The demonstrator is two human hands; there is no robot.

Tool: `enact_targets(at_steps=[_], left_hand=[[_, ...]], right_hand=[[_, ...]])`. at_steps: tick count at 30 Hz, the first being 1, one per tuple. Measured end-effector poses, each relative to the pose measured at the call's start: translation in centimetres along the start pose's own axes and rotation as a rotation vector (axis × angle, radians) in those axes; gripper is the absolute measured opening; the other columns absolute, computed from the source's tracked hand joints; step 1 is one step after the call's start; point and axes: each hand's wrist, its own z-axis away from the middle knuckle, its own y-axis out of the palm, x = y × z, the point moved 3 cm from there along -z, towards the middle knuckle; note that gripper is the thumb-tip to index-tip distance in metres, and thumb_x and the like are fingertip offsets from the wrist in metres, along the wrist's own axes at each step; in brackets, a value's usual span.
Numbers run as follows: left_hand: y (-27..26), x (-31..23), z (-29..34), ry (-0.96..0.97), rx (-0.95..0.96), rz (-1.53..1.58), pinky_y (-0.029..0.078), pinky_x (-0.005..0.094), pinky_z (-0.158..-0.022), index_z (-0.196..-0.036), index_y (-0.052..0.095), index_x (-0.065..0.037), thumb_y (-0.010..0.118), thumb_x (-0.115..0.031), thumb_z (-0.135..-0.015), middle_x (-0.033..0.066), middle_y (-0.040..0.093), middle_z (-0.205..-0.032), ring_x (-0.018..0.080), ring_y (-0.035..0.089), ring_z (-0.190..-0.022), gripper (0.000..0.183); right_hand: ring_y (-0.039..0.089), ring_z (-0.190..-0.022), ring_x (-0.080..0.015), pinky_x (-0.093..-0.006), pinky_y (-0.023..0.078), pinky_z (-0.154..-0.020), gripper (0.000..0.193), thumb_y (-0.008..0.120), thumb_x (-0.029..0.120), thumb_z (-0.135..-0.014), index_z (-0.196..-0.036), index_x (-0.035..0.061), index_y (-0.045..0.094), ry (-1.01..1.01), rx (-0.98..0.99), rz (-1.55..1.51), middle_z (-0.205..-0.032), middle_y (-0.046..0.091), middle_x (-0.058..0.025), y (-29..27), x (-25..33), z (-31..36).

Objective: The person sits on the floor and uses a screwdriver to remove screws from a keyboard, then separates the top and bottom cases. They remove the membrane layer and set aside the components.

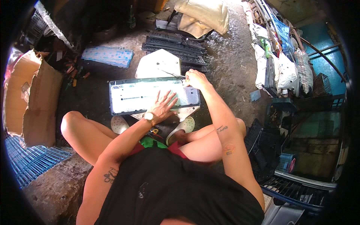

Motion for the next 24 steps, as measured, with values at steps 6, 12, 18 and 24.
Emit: enact_targets(at_steps=[6,12,18,24], left_hand=[[-0.4,0.0,0.1,0.031,-0.027,-0.035,0.005,0.0661,-0.125,-0.155,0.043,-0.015,0.063,-0.054,-0.094,0.0076,0.032,-0.166,0.0294,0.02,-0.157,0.075],[-0.3,0.2,0.1,0.041,-0.042,-0.028,0.006,0.0656,-0.125,-0.155,0.043,-0.016,0.061,-0.055,-0.095,0.0077,0.032,-0.166,0.0293,0.02,-0.157,0.073],[-1.4,-0.1,-0.3,0.007,0.054,-0.015,0.006,0.0653,-0.125,-0.151,0.047,-0.015,0.056,-0.056,-0.097,0.007,0.031,-0.166,0.0304,0.02,-0.157,0.069],[-2.4,0.0,-4.9,-0.131,0.002,0.008,0.002,0.067,-0.124,-0.156,0.04,-0.011,0.057,-0.065,-0.092,0.0103,0.028,-0.168,0.0337,0.014,-0.158,0.085]], right_hand=[[0.069,-0.103,-0.0302,-0.0448,0.055,-0.089,0.033,0.08,0.029,-0.078,-0.106,0.0124,0.073,-0.028,0.027,-0.084,-0.107,0.07,-0.0074,-1.3,0.5,0.4],[0.07,-0.103,-0.028,-0.0419,0.056,-0.091,0.04,0.079,0.035,-0.084,-0.119,0.0164,0.073,0.105,-0.073,-0.202,-0.107,0.069,-0.0065,-0.6,2.9,0.8],[0.068,-0.108,-0.0336,-0.0454,0.054,-0.094,0.039,0.08,0.039,-0.082,-0.112,0.0138,0.075,0.086,-0.006,-0.162,-0.105,0.07,-0.0138,0.5,3.6,-3.3],[0.067,-0.07,-0.0201,-0.0343,0.054,-0.063,0.025,0.078,0.023,-0.089,-0.105,0.0042,0.072,0.047,0.014,-0.646,-0.089,0.072,-0.0104,1.4,2.6,-5.8]])
